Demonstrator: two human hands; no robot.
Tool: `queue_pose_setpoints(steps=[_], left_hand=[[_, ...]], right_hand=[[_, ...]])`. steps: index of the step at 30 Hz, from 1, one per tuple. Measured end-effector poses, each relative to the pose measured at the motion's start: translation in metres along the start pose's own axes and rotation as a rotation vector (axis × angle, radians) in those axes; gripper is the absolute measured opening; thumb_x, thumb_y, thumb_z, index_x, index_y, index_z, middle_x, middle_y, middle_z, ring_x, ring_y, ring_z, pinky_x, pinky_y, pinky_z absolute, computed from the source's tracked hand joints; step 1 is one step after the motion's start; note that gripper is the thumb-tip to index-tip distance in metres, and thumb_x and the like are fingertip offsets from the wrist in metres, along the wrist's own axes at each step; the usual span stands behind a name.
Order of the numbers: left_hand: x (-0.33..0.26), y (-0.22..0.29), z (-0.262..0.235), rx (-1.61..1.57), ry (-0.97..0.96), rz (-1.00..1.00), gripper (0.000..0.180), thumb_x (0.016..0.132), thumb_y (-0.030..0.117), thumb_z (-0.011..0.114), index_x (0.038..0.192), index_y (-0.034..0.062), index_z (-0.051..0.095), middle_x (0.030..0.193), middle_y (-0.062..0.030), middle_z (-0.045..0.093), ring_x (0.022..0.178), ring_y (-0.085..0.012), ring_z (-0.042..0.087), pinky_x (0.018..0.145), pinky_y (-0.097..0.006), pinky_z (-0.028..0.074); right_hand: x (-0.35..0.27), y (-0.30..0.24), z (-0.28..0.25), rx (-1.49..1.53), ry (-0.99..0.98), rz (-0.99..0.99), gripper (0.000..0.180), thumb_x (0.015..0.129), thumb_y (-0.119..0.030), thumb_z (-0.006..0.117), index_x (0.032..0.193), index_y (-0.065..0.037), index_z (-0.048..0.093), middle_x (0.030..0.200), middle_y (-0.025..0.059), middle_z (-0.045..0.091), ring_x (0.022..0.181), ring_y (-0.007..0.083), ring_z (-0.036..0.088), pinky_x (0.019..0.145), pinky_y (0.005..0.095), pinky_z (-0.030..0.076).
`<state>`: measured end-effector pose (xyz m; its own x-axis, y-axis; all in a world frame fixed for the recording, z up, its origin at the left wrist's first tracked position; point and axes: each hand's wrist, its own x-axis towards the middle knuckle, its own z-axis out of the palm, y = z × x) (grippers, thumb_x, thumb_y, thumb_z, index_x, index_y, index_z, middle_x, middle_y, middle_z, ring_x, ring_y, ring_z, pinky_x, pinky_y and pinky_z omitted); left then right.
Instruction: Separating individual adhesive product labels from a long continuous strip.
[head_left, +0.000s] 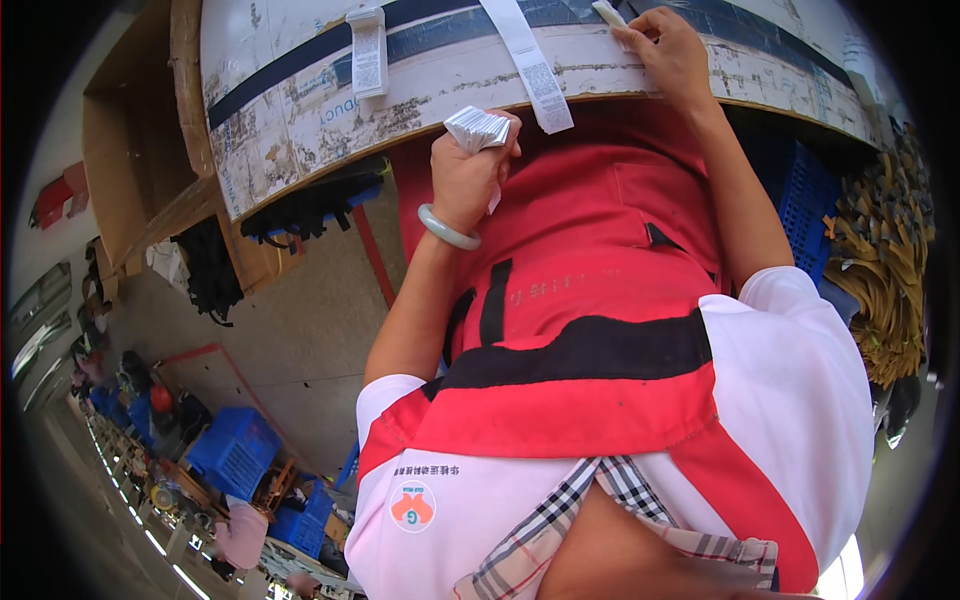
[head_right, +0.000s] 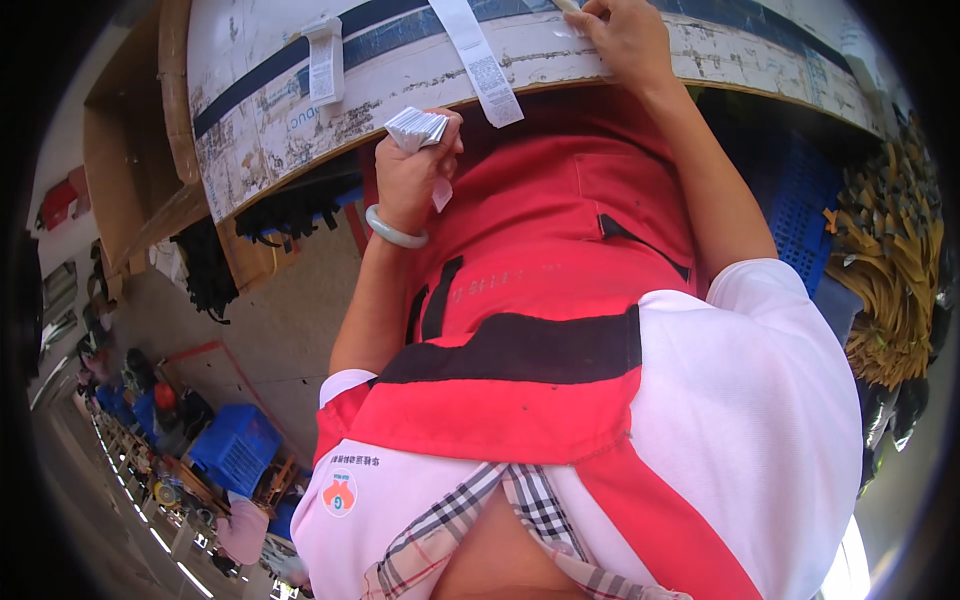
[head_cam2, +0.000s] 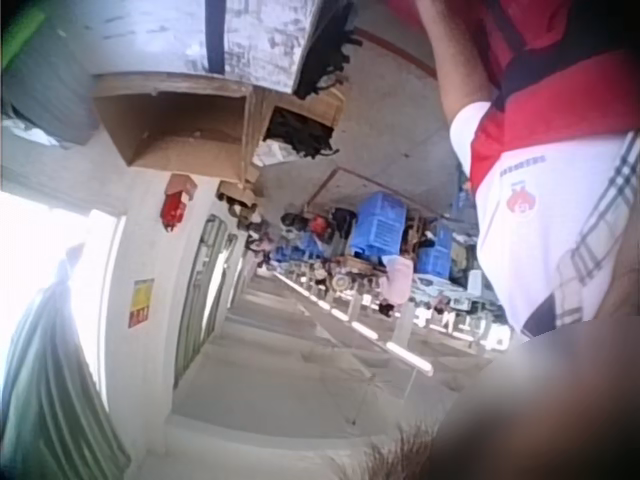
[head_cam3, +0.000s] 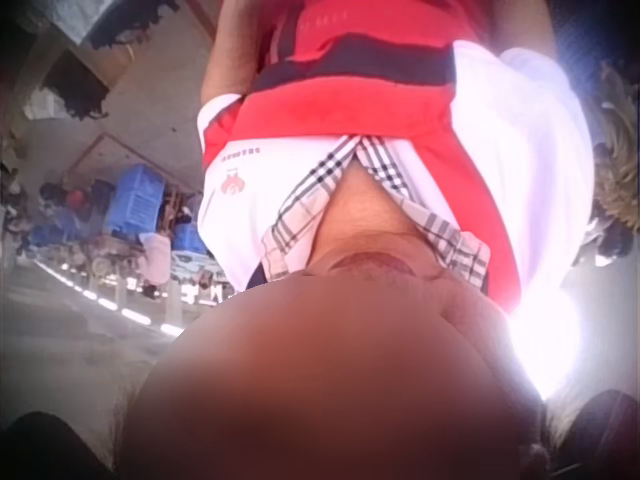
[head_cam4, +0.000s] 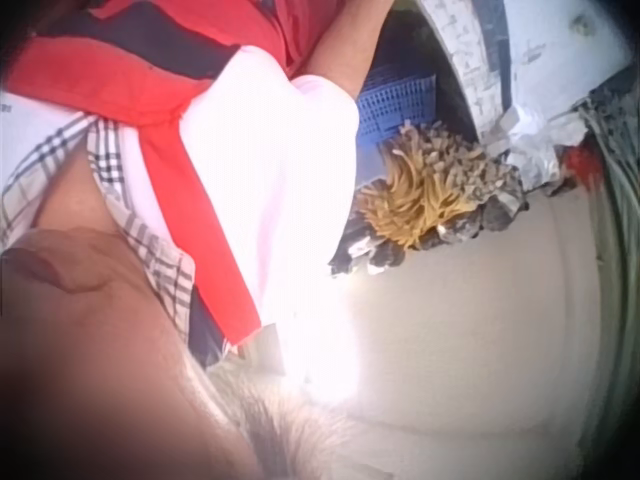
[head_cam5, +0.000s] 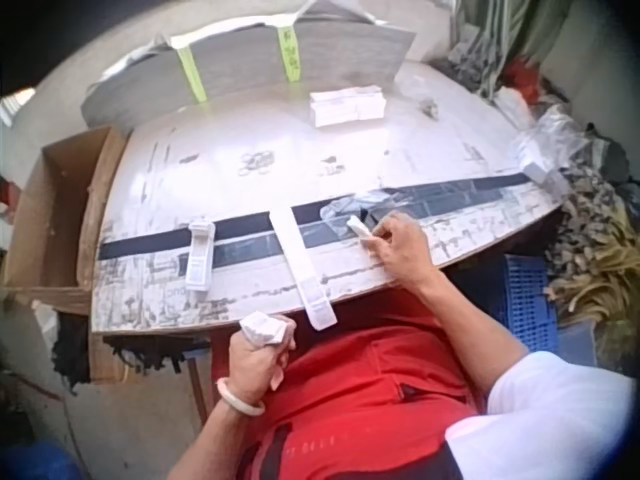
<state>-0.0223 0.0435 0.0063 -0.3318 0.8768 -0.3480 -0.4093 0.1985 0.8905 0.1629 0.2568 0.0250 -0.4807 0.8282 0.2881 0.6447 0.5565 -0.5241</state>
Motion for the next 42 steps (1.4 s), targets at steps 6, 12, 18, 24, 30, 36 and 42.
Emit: queue_pose_setpoints(steps=[6, 12, 18, 24, 30, 36, 42], left_hand=[[-0.002, -0.005, -0.005, -0.036, -0.013, 0.011, 0.010, 0.088, 0.009, 0.069, 0.094, 0.0026, 0.067, 0.070, -0.0023, 0.060, 0.052, -0.0064, 0.048, 0.046, -0.021, 0.037], [0.000, 0.000, -0.003, -0.007, 0.036, 0.003, 0.008, 0.085, 0.003, 0.065, 0.092, 0.0023, 0.067, 0.067, -0.0016, 0.061, 0.050, -0.0050, 0.049, 0.044, -0.020, 0.036], [0.003, 0.000, -0.001, -0.030, 0.015, 0.050, 0.010, 0.084, 0.003, 0.066, 0.094, 0.0025, 0.068, 0.069, -0.0004, 0.062, 0.054, -0.0055, 0.051, 0.047, -0.020, 0.038], [0.015, 0.015, -0.005, 0.361, 0.211, 0.775, 0.017, 0.083, -0.003, 0.063, 0.098, 0.0013, 0.069, 0.082, -0.0023, 0.068, 0.073, -0.0100, 0.062, 0.066, -0.024, 0.050], [0.000, 0.020, -0.010, 0.227, 0.046, 0.477, 0.021, 0.083, -0.003, 0.066, 0.104, 0.0000, 0.069, 0.083, -0.0026, 0.066, 0.070, -0.0071, 0.060, 0.060, -0.021, 0.048], [-0.004, 0.019, -0.009, 0.079, 0.004, 0.317, 0.020, 0.085, 0.002, 0.069, 0.104, -0.0010, 0.068, 0.076, -0.0030, 0.065, 0.062, -0.0062, 0.057, 0.053, -0.019, 0.043], [-0.005, 0.015, -0.009, 0.036, 0.024, 0.385, 0.017, 0.086, 0.005, 0.069, 0.102, -0.0008, 0.068, 0.072, -0.0021, 0.064, 0.058, -0.0057, 0.055, 0.050, -0.020, 0.040]], right_hand=[[0.003, -0.030, -0.006, -0.017, 0.142, 0.013, 0.014, 0.079, -0.013, 0.071, 0.081, 0.000, 0.068, 0.078, 0.0139, 0.063, 0.075, 0.0296, 0.062, 0.067, 0.0382, 0.048], [-0.002, -0.065, 0.018, 0.180, -0.151, -0.378, 0.018, 0.084, -0.018, 0.069, 0.098, -0.006, 0.069, 0.101, 0.0133, 0.061, 0.091, 0.0311, 0.059, 0.077, 0.0371, 0.048], [-0.005, -0.055, 0.050, 0.247, -0.129, -0.380, 0.018, 0.081, -0.015, 0.071, 0.097, -0.007, 0.071, 0.091, 0.0131, 0.060, 0.085, 0.0307, 0.059, 0.072, 0.0374, 0.048], [-0.022, -0.092, 0.015, 0.544, -0.415, -0.217, 0.013, 0.084, -0.014, 0.071, 0.095, -0.007, 0.072, 0.104, 0.0022, 0.059, 0.082, 0.0114, 0.057, 0.077, 0.0234, 0.047], [-0.022, -0.097, 0.006, 0.624, -0.491, -0.211, 0.020, 0.085, -0.017, 0.072, 0.099, -0.005, 0.070, 0.093, 0.0029, 0.064, 0.079, 0.0101, 0.058, 0.071, 0.0231, 0.048], [-0.029, -0.093, 0.009, 0.658, -0.561, -0.151, 0.020, 0.088, -0.019, 0.069, 0.099, -0.002, 0.069, 0.085, 0.0032, 0.066, 0.076, 0.0092, 0.058, 0.069, 0.0232, 0.049], [-0.030, -0.096, 0.006, 0.634, -0.628, -0.093, 0.017, 0.089, -0.018, 0.067, 0.097, -0.003, 0.069, 0.089, 0.0018, 0.065, 0.081, 0.0086, 0.058, 0.075, 0.0230, 0.048]])
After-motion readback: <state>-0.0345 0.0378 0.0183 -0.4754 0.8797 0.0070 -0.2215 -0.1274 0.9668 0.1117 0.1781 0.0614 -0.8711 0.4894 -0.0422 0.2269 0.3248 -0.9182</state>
